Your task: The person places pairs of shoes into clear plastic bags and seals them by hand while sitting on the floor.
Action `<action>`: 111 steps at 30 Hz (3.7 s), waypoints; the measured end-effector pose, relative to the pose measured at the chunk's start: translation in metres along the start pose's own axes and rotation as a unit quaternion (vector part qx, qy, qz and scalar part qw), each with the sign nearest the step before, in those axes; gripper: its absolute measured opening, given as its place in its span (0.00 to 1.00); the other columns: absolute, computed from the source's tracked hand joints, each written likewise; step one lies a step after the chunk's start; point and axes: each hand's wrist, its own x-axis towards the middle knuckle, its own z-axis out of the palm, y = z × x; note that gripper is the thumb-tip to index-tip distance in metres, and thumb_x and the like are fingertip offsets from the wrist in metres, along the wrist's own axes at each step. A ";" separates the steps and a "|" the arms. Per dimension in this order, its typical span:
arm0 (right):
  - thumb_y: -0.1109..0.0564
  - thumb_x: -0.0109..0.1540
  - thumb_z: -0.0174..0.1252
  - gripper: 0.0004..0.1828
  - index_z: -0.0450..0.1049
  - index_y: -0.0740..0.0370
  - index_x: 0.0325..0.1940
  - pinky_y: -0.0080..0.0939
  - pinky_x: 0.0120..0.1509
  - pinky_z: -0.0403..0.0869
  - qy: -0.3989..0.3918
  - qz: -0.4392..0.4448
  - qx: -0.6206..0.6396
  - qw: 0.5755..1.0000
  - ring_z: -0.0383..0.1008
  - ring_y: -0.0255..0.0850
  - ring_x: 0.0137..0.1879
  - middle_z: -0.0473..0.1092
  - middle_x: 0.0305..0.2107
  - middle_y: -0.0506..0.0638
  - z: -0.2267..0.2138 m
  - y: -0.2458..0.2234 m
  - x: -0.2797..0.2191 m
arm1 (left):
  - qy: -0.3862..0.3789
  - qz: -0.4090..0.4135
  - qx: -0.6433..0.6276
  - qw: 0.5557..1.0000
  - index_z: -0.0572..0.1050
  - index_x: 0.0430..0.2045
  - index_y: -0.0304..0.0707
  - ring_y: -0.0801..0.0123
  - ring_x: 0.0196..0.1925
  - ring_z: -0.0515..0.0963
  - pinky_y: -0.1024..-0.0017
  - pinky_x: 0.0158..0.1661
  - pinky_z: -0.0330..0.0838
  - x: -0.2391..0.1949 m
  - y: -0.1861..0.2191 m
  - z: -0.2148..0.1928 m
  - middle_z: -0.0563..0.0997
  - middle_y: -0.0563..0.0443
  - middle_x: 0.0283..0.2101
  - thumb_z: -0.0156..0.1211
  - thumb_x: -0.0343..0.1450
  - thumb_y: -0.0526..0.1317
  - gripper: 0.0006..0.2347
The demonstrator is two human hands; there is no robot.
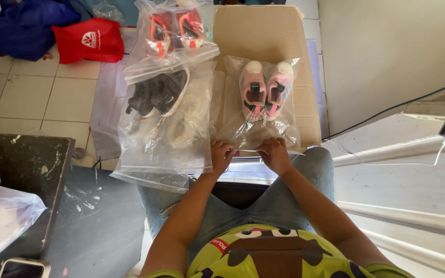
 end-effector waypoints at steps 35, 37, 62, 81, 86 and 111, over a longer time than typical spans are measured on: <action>0.53 0.60 0.65 0.07 0.83 0.46 0.43 0.56 0.66 0.68 -0.009 0.013 -0.040 0.999 0.77 0.41 0.48 0.76 0.36 0.42 -0.021 0.014 -0.013 | -0.011 -0.020 -0.004 1.000 0.81 0.29 0.50 0.61 0.37 0.73 0.64 0.47 0.67 0.001 0.005 -0.012 0.72 0.57 0.29 0.63 0.72 0.44 0.04; 0.54 0.61 0.64 0.06 0.83 0.46 0.42 0.57 0.67 0.67 -0.022 -0.003 -0.052 0.998 0.77 0.40 0.48 0.76 0.36 0.41 -0.011 0.016 -0.006 | -0.018 -0.016 0.007 1.000 0.81 0.29 0.50 0.61 0.36 0.74 0.64 0.47 0.67 0.004 0.004 -0.014 0.72 0.57 0.28 0.64 0.71 0.44 0.04; 0.54 0.60 0.65 0.06 0.81 0.47 0.41 0.56 0.64 0.69 -0.009 0.008 -0.013 1.000 0.78 0.42 0.46 0.74 0.33 0.42 -0.008 0.010 -0.001 | -0.007 -0.040 -0.002 0.999 0.81 0.31 0.50 0.61 0.35 0.75 0.66 0.46 0.68 0.006 0.007 -0.016 0.73 0.56 0.29 0.65 0.71 0.43 0.03; 0.54 0.58 0.65 0.04 0.81 0.48 0.38 0.51 0.50 0.75 -0.027 -0.050 -0.016 0.998 0.79 0.45 0.42 0.75 0.32 0.44 -0.015 -0.009 0.003 | -0.036 0.059 0.235 0.969 0.81 0.39 0.57 0.59 0.54 0.74 0.44 0.62 0.59 0.010 0.044 -0.022 0.77 0.55 0.43 0.70 0.66 0.42 0.09; 0.54 0.58 0.65 0.04 0.81 0.49 0.37 0.51 0.48 0.76 -0.021 -0.045 -0.002 0.999 0.79 0.46 0.41 0.75 0.31 0.45 0.001 0.004 0.000 | -0.091 0.036 0.210 0.973 0.82 0.37 0.57 0.61 0.51 0.78 0.49 0.59 0.66 -0.002 0.041 -0.013 0.79 0.56 0.40 0.63 0.73 0.41 0.04; 0.51 0.56 0.64 0.09 0.83 0.45 0.40 0.51 0.46 0.77 -0.003 -0.004 -0.016 1.000 0.79 0.46 0.42 0.77 0.32 0.43 0.012 0.012 -0.002 | -0.059 0.004 0.156 0.986 0.82 0.30 0.59 0.63 0.41 0.77 0.60 0.43 0.72 0.005 0.040 -0.020 0.73 0.59 0.30 0.57 0.73 0.47 0.06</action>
